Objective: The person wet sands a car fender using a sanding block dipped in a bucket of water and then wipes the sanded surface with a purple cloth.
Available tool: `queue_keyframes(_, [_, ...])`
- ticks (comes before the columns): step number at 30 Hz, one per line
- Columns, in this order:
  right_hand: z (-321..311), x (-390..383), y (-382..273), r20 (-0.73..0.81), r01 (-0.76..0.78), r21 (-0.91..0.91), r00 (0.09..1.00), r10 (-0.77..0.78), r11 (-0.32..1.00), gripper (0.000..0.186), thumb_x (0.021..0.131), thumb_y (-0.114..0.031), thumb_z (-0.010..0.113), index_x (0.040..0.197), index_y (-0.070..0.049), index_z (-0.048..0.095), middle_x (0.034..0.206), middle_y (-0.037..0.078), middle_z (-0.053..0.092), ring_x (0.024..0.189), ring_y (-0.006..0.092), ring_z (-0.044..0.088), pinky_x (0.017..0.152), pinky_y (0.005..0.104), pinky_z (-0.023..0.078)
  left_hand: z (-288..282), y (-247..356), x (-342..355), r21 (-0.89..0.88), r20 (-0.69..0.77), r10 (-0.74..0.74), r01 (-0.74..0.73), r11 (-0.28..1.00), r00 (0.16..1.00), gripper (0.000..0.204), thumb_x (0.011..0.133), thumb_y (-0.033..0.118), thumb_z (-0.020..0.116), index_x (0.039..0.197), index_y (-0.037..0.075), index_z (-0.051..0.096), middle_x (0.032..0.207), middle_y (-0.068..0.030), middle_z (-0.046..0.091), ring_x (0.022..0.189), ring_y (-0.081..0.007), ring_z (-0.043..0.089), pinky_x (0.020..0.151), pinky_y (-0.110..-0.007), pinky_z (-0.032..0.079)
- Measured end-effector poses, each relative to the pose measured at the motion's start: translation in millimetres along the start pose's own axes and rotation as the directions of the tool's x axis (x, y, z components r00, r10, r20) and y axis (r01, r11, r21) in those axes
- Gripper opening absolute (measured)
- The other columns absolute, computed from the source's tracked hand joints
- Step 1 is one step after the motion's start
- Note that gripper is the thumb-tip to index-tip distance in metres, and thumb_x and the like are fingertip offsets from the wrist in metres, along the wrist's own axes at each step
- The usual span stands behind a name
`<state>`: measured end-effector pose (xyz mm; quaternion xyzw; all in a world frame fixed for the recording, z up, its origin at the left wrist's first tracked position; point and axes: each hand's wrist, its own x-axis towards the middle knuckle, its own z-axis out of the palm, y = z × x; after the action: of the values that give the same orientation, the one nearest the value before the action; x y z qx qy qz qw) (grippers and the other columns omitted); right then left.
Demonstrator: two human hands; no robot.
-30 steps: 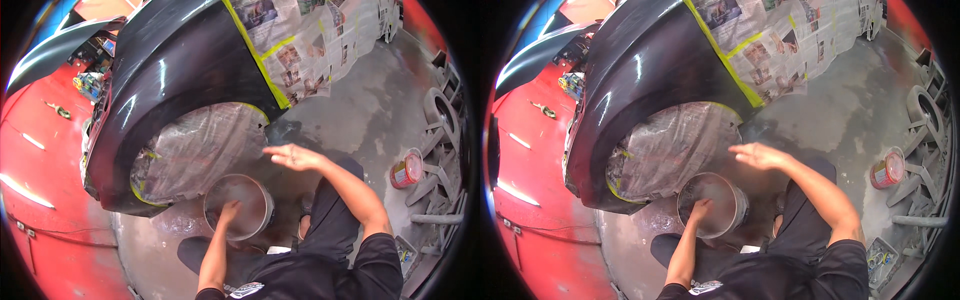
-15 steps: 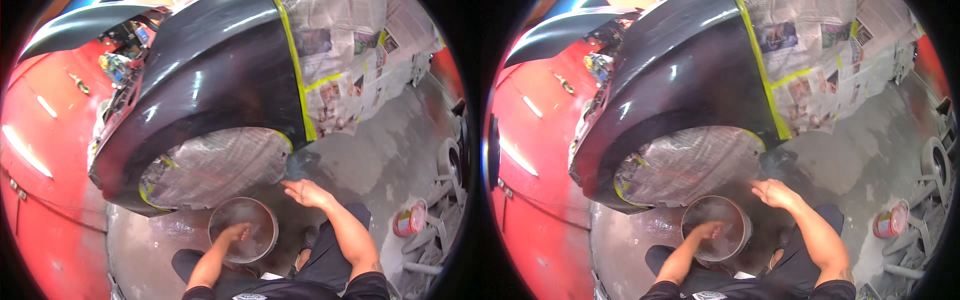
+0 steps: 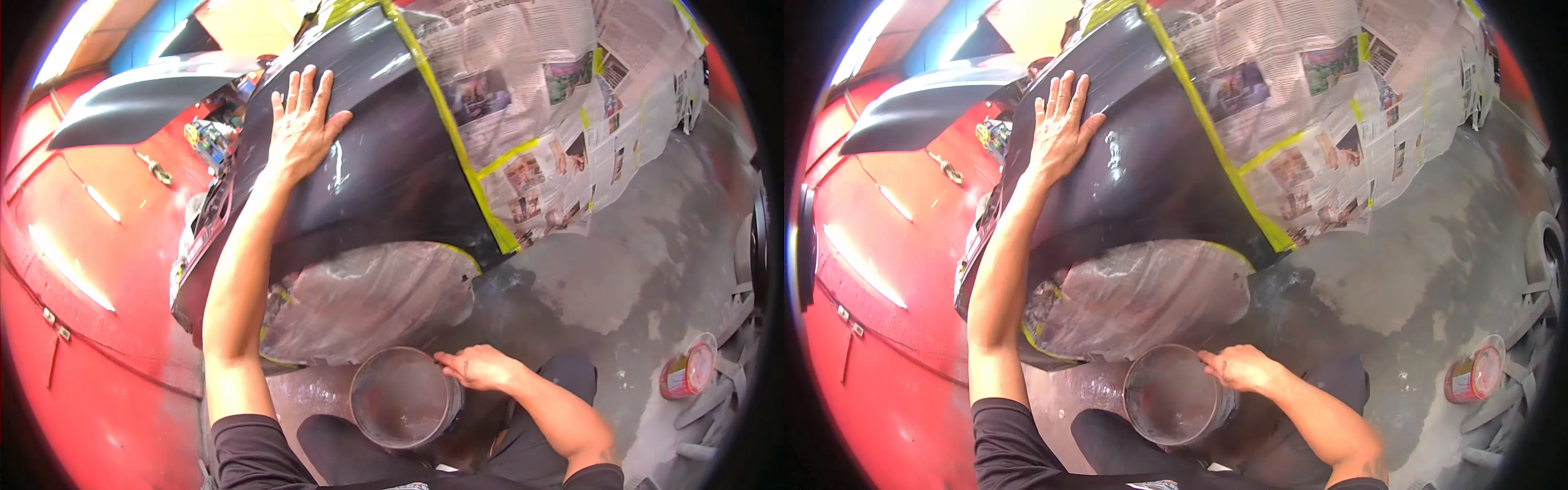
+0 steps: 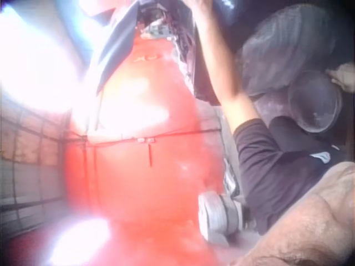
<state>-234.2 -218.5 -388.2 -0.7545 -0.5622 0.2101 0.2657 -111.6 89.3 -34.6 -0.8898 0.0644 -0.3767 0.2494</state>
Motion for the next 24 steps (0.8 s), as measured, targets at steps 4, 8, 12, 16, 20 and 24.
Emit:
queue_keyframes(4, [0,-6,16,-0.043,-0.053,0.0,0.998,0.053,0.999,0.044,0.109,-0.035,0.046,0.144,-0.008,0.053,0.095,0.022,0.074,0.092,0.0437,0.07,0.079,0.0551,0.055,22,35,84,0.154,-0.169,0.104,-0.078,0.985,0.98,0.068,0.107,0.054,0.045,0.161,0.014,0.037,0.169,-0.0182,0.028,0.158,-0.0366,0.021,0.126,-0.058,0.015])
queue_keyframes(8, [0,3,25,0.02,-0.109,-0.044,0.994,0.11,0.993,0.044,0.109,-0.035,0.046,0.144,-0.008,0.054,0.096,0.021,0.074,0.093,0.0431,0.071,0.079,0.0544,0.055,8,94,125,0.005,-0.087,0.05,-0.05,0.999,0.995,0.088,0.101,0.049,0.054,0.16,-0.008,0.022,0.167,-0.034,0.017,0.158,-0.0464,0.012,0.125,-0.064,0.015])
queue_keyframes(12, [-2,13,12,0.01,-0.032,0.01,0.999,0.032,0.999,0.043,0.108,-0.032,0.051,0.142,-0.007,0.056,0.098,0.022,0.074,0.094,0.0429,0.071,0.08,0.0538,0.055,28,81,79,0.13,-0.196,0.37,-0.35,0.928,0.908,0.067,0.104,0.054,0.051,0.158,0.016,0.041,0.168,-0.0172,0.029,0.156,-0.0386,0.026,0.125,-0.06,0.021])
queue_keyframes(16, [-6,-5,26,-0.084,-0.009,-0.005,0.996,0.009,1.0,0.043,0.106,-0.03,0.054,0.141,-0.005,0.056,0.096,0.022,0.073,0.093,0.0433,0.07,0.079,0.0534,0.055,16,84,-27,0.076,0.123,0.456,-0.467,0.881,0.881,0.07,0.1,0.046,0.058,0.16,0.015,0.039,0.169,-0.013,0.029,0.158,-0.0333,0.023,0.127,-0.057,0.018])
queue_keyframes(20, [-3,-25,11,-0.103,0.006,0.002,0.995,-0.006,1.0,0.041,0.107,-0.031,0.053,0.138,-0.004,0.057,0.093,0.02,0.072,0.091,0.0434,0.07,0.078,0.0533,0.055,-8,19,-150,0.088,0.257,0.237,-0.267,0.96,0.937,0.078,0.093,0.041,0.07,0.158,0.01,0.041,0.17,-0.0148,0.028,0.159,-0.0366,0.021,0.128,-0.058,0.013])
queue_keyframes(24, [8,-16,12,-0.087,0.102,0.17,0.992,-0.088,0.98,0.034,0.108,-0.029,0.051,0.13,-0.004,0.06,0.095,0.021,0.07,0.089,0.0429,0.069,0.074,0.0543,0.053,-4,54,-95,0.105,0.111,0.166,-0.178,0.978,0.98,0.074,0.094,0.037,0.07,0.155,0.007,0.044,0.169,-0.0181,0.027,0.159,-0.038,0.019,0.123,-0.068,0.012])
